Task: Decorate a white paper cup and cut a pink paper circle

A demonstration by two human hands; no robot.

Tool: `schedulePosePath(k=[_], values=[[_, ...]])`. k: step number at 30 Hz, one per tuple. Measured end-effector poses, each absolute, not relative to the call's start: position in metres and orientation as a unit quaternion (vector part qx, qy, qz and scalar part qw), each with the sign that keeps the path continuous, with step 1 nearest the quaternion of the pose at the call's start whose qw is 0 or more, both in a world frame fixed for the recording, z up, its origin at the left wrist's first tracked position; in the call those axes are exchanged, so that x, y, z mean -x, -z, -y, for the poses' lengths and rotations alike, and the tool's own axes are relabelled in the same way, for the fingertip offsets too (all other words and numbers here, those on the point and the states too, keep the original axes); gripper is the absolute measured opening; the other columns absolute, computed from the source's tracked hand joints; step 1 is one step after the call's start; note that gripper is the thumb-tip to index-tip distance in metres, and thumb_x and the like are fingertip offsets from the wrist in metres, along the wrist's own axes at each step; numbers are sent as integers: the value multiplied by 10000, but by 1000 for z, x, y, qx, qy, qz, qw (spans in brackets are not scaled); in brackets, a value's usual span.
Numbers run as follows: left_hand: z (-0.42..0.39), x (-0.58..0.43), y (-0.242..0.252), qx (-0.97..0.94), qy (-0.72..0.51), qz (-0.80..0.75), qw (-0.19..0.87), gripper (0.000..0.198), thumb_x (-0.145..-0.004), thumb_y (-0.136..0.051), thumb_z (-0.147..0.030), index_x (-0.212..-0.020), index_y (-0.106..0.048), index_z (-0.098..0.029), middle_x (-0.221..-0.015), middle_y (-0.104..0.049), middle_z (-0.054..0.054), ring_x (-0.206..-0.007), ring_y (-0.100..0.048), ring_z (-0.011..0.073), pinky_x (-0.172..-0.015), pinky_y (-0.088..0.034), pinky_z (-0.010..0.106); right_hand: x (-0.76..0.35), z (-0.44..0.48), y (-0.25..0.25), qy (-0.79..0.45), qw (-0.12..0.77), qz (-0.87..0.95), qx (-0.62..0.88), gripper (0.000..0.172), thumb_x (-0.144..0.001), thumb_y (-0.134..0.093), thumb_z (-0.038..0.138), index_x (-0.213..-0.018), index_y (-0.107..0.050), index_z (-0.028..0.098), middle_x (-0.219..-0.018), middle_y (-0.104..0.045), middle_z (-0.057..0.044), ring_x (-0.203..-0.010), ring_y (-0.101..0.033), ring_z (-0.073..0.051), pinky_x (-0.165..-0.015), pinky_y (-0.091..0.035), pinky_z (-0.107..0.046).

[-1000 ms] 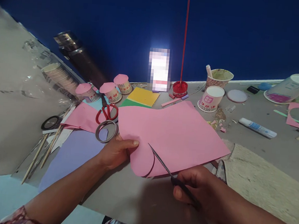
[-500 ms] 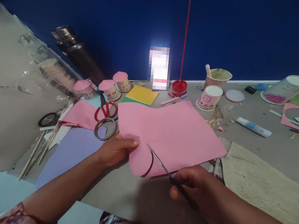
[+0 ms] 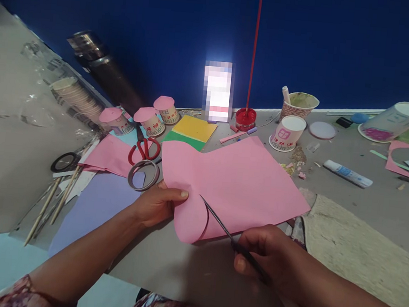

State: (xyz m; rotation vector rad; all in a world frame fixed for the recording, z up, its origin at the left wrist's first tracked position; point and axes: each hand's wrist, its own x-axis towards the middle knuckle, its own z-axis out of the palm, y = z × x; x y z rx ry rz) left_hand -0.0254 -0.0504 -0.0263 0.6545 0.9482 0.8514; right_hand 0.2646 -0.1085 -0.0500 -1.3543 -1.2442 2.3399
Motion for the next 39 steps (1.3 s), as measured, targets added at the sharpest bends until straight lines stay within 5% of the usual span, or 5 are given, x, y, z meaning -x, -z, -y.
schedulePosePath(k=[12, 30, 39], values=[[49, 27, 27, -312, -383, -408, 768, 706, -639, -947, -242, -1315, -755, -167, -1199, -831, 147, -1101, -774, 356, -982, -595, 471, -265, 108, 49, -767, 58, 434, 468, 181, -814, -689, 321, -695, -657, 189, -559, -628, 24, -487, -460, -87, -479, -326, -196], [50, 30, 25, -323, -364, -398, 777, 559, -639, -941, -225, -1174, -798, -147, -1181, -834, 151, -1090, -779, 353, -928, -607, 440, -269, 107, 54, -772, 43, 435, 462, 325, -843, -729, 454, -675, -646, 189, -575, -626, 20, -498, -488, -93, -471, -349, -198], [51, 30, 25, -323, -363, -400, 777, 704, -624, -943, -222, -1300, -753, -172, -1149, -837, 141, -1054, -778, 354, -945, -596, 477, -272, 109, 55, -765, 36, 451, 459, 278, -891, -698, 404, -724, -663, 184, -584, -613, 33, -504, -466, -81, -473, -332, -190]])
